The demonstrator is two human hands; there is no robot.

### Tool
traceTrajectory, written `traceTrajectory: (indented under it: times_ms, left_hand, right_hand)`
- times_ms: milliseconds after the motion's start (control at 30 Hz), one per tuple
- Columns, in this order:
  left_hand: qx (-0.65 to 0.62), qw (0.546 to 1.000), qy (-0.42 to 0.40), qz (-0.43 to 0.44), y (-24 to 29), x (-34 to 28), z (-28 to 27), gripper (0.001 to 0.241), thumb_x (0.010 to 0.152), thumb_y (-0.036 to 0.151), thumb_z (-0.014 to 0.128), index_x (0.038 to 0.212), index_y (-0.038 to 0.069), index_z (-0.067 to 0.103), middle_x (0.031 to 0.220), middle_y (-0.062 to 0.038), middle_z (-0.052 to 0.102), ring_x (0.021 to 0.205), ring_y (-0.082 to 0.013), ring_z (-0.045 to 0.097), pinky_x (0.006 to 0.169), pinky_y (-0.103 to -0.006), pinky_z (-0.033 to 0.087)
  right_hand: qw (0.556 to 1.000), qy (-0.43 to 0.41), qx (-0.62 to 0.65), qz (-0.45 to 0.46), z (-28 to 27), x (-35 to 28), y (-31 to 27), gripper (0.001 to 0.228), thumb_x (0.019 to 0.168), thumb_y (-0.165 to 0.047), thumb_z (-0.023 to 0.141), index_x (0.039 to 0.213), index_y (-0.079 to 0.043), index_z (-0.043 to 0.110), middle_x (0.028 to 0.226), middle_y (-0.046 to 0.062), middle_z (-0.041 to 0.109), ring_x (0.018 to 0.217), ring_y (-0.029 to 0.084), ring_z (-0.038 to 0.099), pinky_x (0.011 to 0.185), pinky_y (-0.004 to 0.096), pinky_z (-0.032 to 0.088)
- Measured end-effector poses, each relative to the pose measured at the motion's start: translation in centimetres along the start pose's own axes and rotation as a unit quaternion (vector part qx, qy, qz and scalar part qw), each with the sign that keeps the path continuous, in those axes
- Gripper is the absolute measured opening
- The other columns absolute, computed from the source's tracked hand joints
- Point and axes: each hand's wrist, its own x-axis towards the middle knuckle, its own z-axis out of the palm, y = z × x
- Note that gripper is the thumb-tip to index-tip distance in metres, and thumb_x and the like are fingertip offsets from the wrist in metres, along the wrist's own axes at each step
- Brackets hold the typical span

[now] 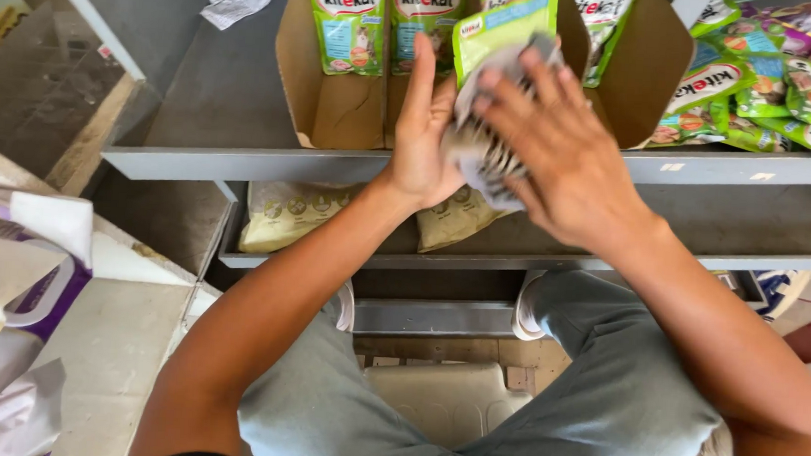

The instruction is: Cleaning individual cat food pouches with a cloth and organizing them on a grocery store shelf.

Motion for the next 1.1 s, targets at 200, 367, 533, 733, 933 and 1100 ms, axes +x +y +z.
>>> traceTrajectory:
  times_ms: [200,367,533,733,933,1100]
  left_hand:
    - [-0.056,0.993,0.041,-0.091,-0.8,-0.3,0.1,0.094,0.102,0.076,0.017,0.168,0.01,0.032,0.16,-0.011,0.047,0.149,-0.0244,0.047,0.127,-0.0419,0.038]
    - [-0.042,0.994,0.069,-0.079,-0.5,-0.1,0.5,0.09,0.105,0.074,0.022,0.163,0.006,0.032,0.158,-0.011,0.046,0.147,-0.0248,0.047,0.125,-0.0438,0.04]
    - [-0.056,0.996,0.034,-0.057,-0.7,-0.2,0.2,0.092,0.108,0.076,0.021,0.161,0.002,0.036,0.156,-0.015,0.05,0.145,-0.0248,0.05,0.127,-0.0405,0.039]
    - [-0.036,0.998,0.027,-0.035,-0.3,-0.3,1.9,0.09,0.113,0.074,0.023,0.165,0.001,0.022,0.159,-0.014,0.034,0.147,-0.0246,0.041,0.127,-0.0396,0.031]
    - [0.172,0.983,0.037,0.044,-0.3,0.3,2.1,0.073,0.118,0.049,0.042,0.169,0.005,0.012,0.173,-0.005,0.016,0.157,-0.0146,0.018,0.131,-0.0298,0.015]
    - [0.314,0.943,0.055,0.097,1.0,0.7,1.1,0.056,0.119,0.023,0.06,0.162,0.003,0.032,0.161,-0.009,0.037,0.155,-0.0188,0.028,0.131,-0.0316,0.022]
  right_hand:
    - [0.995,0.072,0.054,0.03,0.0,0.3,-0.4,0.07,0.093,-0.012,0.078,0.154,0.003,0.048,0.168,0.02,0.037,0.159,0.047,0.027,0.131,0.057,0.031]
    - [0.995,0.074,0.052,0.041,0.9,-0.1,0.9,0.07,0.094,-0.015,0.081,0.154,0.002,0.05,0.166,0.018,0.043,0.159,0.044,0.03,0.13,0.056,0.03]
    - [0.993,0.1,0.047,0.042,1.0,0.3,0.0,0.071,0.096,-0.016,0.081,0.156,0.002,0.048,0.166,0.022,0.041,0.159,0.045,0.029,0.131,0.057,0.029]
    - [0.96,0.172,0.211,0.06,1.1,1.3,-1.1,0.089,0.091,-0.024,0.085,0.156,0.003,0.03,0.161,0.028,0.033,0.154,0.036,0.032,0.126,0.049,0.033]
    - [0.847,0.212,0.442,0.205,4.4,-3.0,3.7,0.055,0.099,-0.007,0.082,0.141,0.003,0.048,0.126,0.012,0.063,0.114,0.016,0.063,0.102,0.031,0.054]
    - [0.76,0.239,0.548,0.253,3.0,-3.0,4.7,0.026,0.103,0.002,0.08,0.122,0.002,0.064,0.109,0.004,0.073,0.097,0.012,0.07,0.091,0.026,0.059]
